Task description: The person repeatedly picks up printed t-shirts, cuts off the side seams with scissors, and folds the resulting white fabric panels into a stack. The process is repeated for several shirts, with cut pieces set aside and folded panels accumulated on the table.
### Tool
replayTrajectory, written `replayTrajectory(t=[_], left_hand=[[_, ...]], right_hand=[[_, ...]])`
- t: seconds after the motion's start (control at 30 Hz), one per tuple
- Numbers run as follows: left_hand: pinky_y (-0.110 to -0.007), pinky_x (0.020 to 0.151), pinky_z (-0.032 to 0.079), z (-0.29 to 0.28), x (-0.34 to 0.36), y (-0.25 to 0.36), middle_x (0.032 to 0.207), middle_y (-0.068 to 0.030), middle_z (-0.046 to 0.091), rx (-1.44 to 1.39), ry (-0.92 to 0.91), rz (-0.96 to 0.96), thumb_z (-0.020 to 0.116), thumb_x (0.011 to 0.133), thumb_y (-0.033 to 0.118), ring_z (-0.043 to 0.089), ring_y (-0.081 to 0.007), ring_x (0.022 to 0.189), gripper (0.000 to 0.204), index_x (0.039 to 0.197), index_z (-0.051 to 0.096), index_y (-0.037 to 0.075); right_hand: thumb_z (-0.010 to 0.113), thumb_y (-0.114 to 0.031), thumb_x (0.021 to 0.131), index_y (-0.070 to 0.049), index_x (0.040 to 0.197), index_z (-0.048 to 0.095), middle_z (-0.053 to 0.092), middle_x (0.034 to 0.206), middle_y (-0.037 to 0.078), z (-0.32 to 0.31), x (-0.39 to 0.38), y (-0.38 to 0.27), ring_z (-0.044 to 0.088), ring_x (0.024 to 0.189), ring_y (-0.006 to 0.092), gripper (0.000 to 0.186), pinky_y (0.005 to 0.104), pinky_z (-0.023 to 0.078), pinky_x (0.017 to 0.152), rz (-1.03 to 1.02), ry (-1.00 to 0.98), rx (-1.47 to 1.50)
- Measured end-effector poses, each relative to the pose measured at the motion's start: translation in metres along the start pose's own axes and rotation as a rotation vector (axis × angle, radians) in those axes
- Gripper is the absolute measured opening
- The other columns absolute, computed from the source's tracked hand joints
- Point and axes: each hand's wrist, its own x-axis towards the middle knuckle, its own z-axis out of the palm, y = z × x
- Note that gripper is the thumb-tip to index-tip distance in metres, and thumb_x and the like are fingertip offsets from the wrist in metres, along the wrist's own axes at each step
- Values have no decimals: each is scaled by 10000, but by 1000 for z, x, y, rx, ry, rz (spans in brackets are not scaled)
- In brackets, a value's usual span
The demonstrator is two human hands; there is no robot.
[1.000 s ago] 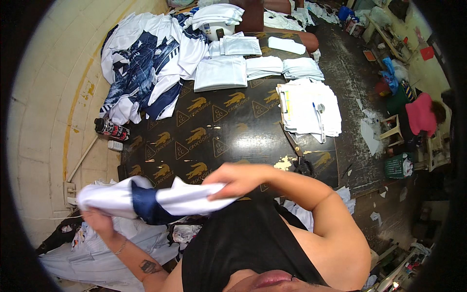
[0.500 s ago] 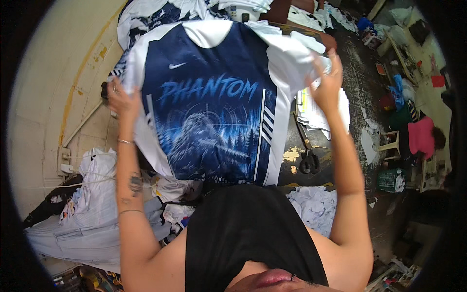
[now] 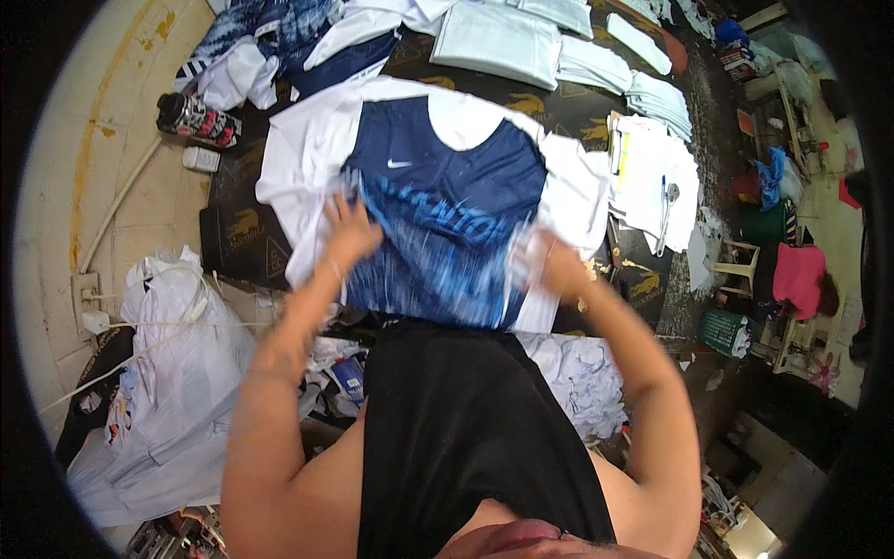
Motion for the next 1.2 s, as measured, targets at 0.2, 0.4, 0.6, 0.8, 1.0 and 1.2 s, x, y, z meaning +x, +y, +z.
replayTrajectory(t=[0.2, 0.4, 0.6, 0.8, 1.0, 1.2], left_hand=[[-485, 1238, 299, -134, 164, -21, 1585, -360, 349, -179, 568, 657, 618, 986, 234, 351, -475, 1487, 664, 1606, 398, 145], [-806, 1134, 206, -29, 61, -21, 1726, -253, 115, -10, 139, -7, 491, 1006, 610, 108, -539, 1564, 835, 1683, 196, 220], [-781, 1160, 91, 16, 22, -111, 1728, -217, 161, 174, 606, 237, 553, 995, 595, 156, -422, 1589, 822, 1676, 246, 251], [-600, 1143, 355, -4, 2, 0, 1485, -228, 506, 40, 825, 168, 524, 952, 198, 448, -395, 1405, 515, 1446, 536, 53], [-469, 993, 481, 123, -138, 188, 1122, -155, 681, -307, 485, 1007, 670, 908, 146, 628, -332, 1090, 224, 1093, 710, 26], [-422, 955, 396, 193, -195, 200, 1057, -38, 646, -244, 560, 908, 789, 837, 158, 583, -237, 1014, 344, 1178, 760, 127]], right_hand=[[783, -100, 860, -288, 1479, 590, 387, 1621, 225, -101, 32, 179, 420, 1464, 400, 676, 457, 413, 1175, 567, 506, -126], [795, -340, 875, -224, 1566, 467, 388, 1580, 299, 2, -18, -49, 437, 1420, 471, 774, 530, 385, 1178, 583, 1, 98], [738, -187, 892, -253, 1574, 459, 505, 1430, 285, 53, -151, -41, 551, 1214, 460, 739, 529, 484, 1014, 928, 279, 137], [683, -12, 854, -154, 1334, 550, 495, 1221, 275, 63, -179, 4, 576, 1072, 477, 518, 508, 522, 937, 749, 258, 315], [789, -161, 902, -92, 1347, 559, 663, 953, 131, 49, -259, 34, 691, 790, 249, 506, 379, 557, 704, 584, 258, 1635], [860, -583, 808, -2, 1436, 536, 678, 1040, 81, 3, -280, 74, 637, 895, 151, 915, 319, 519, 780, 424, -579, 1462]])
